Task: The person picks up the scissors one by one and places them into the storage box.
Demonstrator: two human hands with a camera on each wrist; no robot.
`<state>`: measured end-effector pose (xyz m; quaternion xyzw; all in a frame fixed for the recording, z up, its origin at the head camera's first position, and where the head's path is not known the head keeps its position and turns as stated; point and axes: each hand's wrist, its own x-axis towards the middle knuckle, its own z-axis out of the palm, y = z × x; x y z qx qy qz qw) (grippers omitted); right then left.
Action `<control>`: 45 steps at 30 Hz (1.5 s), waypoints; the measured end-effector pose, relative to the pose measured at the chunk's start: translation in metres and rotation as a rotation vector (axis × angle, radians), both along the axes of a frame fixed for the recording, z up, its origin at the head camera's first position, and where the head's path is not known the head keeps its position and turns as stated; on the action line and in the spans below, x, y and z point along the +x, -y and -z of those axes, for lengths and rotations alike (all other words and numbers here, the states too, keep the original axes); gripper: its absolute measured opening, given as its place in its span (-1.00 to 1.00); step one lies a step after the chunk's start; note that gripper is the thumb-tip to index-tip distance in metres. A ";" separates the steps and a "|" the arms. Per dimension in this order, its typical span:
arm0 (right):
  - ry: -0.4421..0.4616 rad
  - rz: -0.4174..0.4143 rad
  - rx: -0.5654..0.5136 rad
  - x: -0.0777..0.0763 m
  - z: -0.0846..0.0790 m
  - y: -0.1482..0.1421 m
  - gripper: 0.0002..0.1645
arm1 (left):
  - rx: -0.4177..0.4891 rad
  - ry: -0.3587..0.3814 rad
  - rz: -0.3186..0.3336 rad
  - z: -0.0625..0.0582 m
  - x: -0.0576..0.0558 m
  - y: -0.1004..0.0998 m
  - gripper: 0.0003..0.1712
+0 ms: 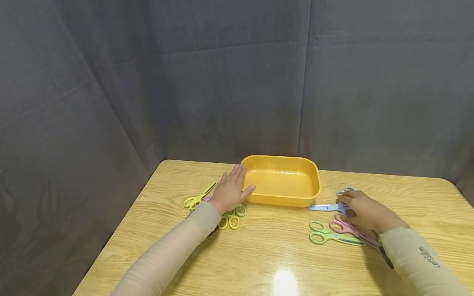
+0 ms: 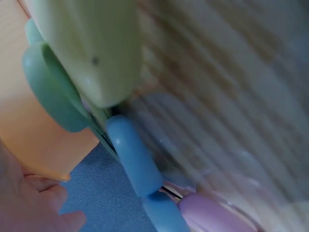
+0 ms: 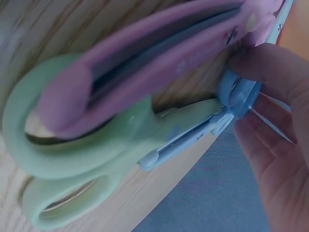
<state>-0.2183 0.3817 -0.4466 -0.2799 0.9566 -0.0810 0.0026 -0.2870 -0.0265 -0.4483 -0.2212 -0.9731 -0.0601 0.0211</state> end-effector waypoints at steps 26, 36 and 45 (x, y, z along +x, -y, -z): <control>-0.089 0.001 -0.013 0.011 -0.006 -0.006 -0.43 | 0.034 0.011 -0.014 0.005 -0.002 -0.003 -0.05; -0.112 0.013 -0.024 0.010 -0.009 -0.008 -0.42 | 0.046 0.001 -0.002 -0.002 -0.004 -0.001 -0.04; -0.131 0.053 -0.038 0.015 -0.008 -0.012 -0.41 | 0.076 -0.010 0.004 0.002 0.001 0.000 -0.04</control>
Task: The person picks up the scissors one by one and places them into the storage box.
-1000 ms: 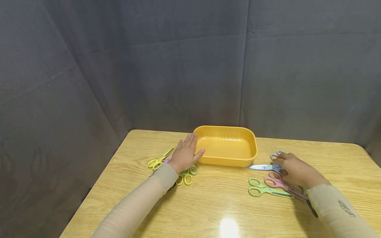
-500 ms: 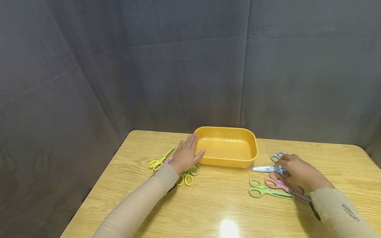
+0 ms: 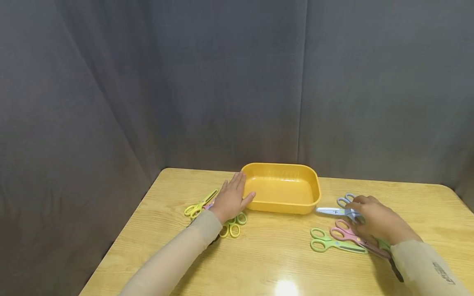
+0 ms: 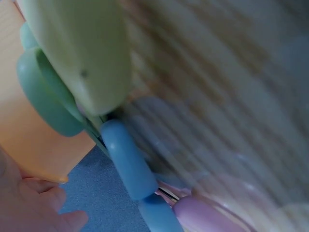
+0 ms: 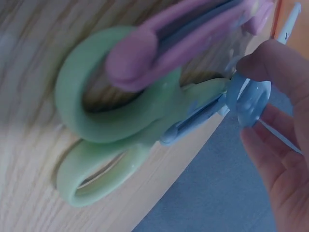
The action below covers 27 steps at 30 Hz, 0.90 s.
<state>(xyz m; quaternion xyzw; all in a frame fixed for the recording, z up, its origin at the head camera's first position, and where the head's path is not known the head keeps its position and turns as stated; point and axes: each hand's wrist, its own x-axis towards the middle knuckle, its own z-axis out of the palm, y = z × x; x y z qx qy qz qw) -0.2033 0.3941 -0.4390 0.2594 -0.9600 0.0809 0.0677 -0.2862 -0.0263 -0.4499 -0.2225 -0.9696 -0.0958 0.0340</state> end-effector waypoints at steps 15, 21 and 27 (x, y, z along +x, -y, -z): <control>0.012 0.058 0.002 0.000 -0.006 -0.002 -0.28 | 0.006 0.008 -0.004 0.006 0.002 0.003 -0.03; -0.028 0.062 -0.019 0.002 -0.009 -0.006 -0.28 | 0.010 0.018 0.013 0.004 0.001 0.000 -0.05; -0.121 0.035 -0.031 -0.002 -0.007 -0.009 -0.32 | 0.002 0.020 0.006 0.004 0.001 0.000 -0.05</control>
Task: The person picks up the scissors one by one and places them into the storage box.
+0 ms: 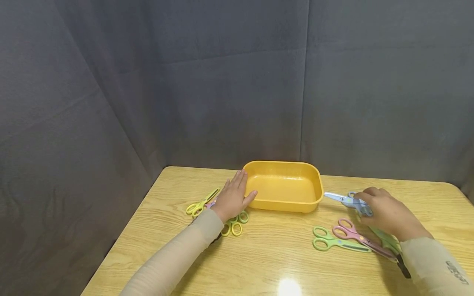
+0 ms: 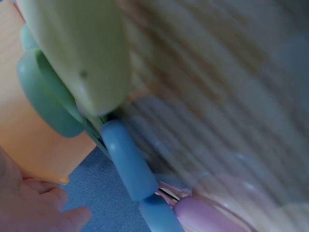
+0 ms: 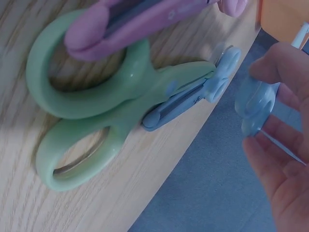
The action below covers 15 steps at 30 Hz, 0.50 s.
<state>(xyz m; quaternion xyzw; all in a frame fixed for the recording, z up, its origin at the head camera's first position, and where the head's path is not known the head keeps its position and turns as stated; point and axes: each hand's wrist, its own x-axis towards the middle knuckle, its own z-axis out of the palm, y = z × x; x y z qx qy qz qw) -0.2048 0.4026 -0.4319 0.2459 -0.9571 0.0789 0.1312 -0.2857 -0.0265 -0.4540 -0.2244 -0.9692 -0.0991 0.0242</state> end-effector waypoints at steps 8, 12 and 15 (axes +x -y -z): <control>-0.011 0.022 0.024 -0.003 -0.002 -0.001 -0.33 | 0.005 0.003 -0.003 0.001 -0.001 0.000 -0.06; -0.012 0.026 0.038 -0.004 -0.004 -0.001 -0.33 | 0.009 0.001 -0.001 -0.001 -0.001 -0.001 -0.06; -0.025 0.025 0.039 -0.005 -0.005 -0.002 -0.34 | 0.010 0.007 -0.001 -0.001 -0.001 0.000 -0.06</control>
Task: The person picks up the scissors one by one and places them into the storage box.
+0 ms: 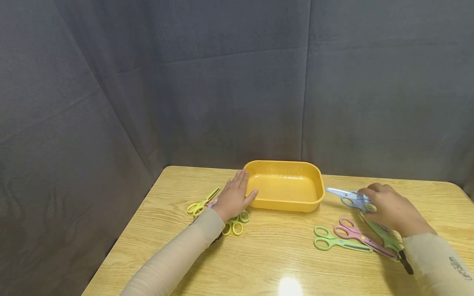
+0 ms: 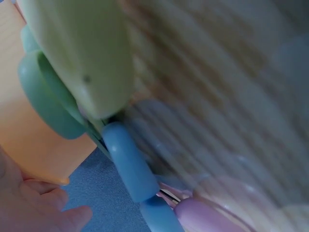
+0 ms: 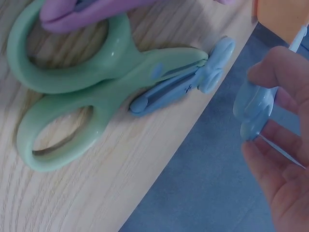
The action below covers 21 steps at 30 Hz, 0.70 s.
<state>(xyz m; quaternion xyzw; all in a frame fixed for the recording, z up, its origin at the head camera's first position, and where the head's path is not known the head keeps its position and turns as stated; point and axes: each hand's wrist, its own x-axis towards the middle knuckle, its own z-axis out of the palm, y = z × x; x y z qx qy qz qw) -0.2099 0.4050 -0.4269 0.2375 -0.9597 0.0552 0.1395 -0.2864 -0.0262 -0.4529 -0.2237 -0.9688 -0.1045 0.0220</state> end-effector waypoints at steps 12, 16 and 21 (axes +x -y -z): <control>0.002 0.026 -0.030 -0.001 -0.015 0.008 -0.34 | 0.011 0.016 -0.002 0.000 -0.001 0.000 -0.06; -0.016 0.023 -0.042 -0.002 -0.021 0.015 -0.33 | 0.000 0.017 -0.009 0.000 -0.001 0.000 -0.07; -0.016 0.048 -0.072 -0.001 -0.024 0.024 -0.31 | -0.003 0.022 -0.008 -0.001 0.000 -0.001 -0.07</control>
